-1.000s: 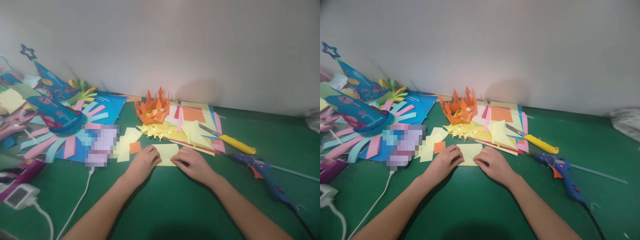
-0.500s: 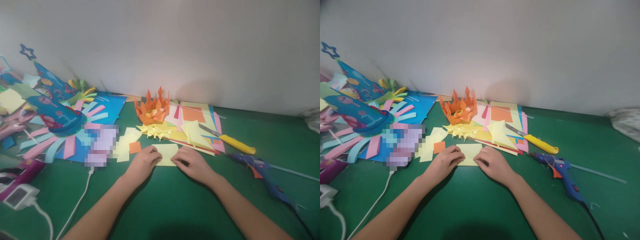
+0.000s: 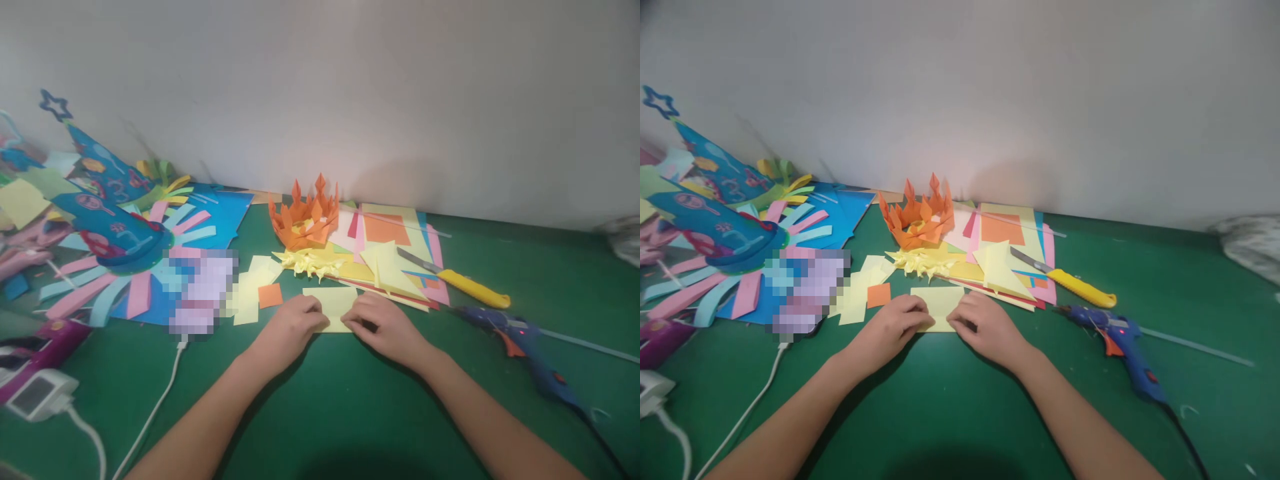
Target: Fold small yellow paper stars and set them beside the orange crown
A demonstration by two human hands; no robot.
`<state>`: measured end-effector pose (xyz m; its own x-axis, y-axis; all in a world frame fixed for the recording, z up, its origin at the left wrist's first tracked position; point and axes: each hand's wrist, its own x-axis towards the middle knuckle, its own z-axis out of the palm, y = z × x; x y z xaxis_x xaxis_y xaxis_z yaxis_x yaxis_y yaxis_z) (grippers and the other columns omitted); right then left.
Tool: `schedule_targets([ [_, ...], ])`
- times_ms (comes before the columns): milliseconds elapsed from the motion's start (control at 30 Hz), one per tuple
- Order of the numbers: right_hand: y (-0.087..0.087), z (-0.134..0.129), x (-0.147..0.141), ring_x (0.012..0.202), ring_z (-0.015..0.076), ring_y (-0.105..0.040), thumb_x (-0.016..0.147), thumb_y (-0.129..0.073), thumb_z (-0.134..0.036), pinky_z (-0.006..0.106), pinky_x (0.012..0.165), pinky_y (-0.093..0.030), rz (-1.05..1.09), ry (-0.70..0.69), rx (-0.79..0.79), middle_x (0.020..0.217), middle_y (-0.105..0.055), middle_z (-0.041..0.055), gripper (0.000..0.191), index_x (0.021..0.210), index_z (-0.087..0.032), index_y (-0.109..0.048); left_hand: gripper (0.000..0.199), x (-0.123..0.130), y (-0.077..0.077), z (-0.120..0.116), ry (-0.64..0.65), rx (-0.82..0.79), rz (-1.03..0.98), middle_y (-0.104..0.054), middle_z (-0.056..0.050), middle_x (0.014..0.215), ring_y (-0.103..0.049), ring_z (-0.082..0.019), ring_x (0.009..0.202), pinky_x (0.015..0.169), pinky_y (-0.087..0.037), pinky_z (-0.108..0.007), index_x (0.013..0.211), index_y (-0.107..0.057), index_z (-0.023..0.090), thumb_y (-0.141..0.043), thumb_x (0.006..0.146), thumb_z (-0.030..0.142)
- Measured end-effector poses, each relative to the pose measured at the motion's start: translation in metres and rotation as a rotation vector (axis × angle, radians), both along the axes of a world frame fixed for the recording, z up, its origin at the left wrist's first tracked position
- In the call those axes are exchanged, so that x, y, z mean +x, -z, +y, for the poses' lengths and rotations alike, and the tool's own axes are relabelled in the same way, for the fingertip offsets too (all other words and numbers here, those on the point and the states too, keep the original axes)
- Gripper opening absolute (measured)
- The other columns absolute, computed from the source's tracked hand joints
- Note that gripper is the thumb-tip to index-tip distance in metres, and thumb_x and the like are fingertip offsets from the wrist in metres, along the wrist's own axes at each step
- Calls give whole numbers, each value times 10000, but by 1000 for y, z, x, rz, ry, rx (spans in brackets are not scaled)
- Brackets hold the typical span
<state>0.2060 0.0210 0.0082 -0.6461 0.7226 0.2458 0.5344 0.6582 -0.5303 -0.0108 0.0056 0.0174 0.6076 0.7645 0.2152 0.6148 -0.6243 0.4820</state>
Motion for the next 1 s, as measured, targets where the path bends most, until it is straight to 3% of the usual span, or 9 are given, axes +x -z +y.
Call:
schedule_targets([
  [600, 2, 0, 1, 727, 165, -526, 912, -463, -223, 293, 639, -397, 12, 1, 42, 742, -584, 46, 223, 807, -195, -657, 311, 0, -2, -3, 41, 61, 116, -539, -37, 784, -488, -149, 745, 655, -383, -265, 918, -663, 207, -381, 883, 81],
  [1000, 2, -1, 0, 702, 151, -549, 892, -502, -229, 270, 627, -406, 9, 43, -32, 727, -618, 21, 157, 791, -201, -619, 336, -1, -4, -2, 39, -38, 9, -567, -51, 837, -529, -156, 804, 706, -424, -275, 929, -685, 201, -405, 842, 38],
])
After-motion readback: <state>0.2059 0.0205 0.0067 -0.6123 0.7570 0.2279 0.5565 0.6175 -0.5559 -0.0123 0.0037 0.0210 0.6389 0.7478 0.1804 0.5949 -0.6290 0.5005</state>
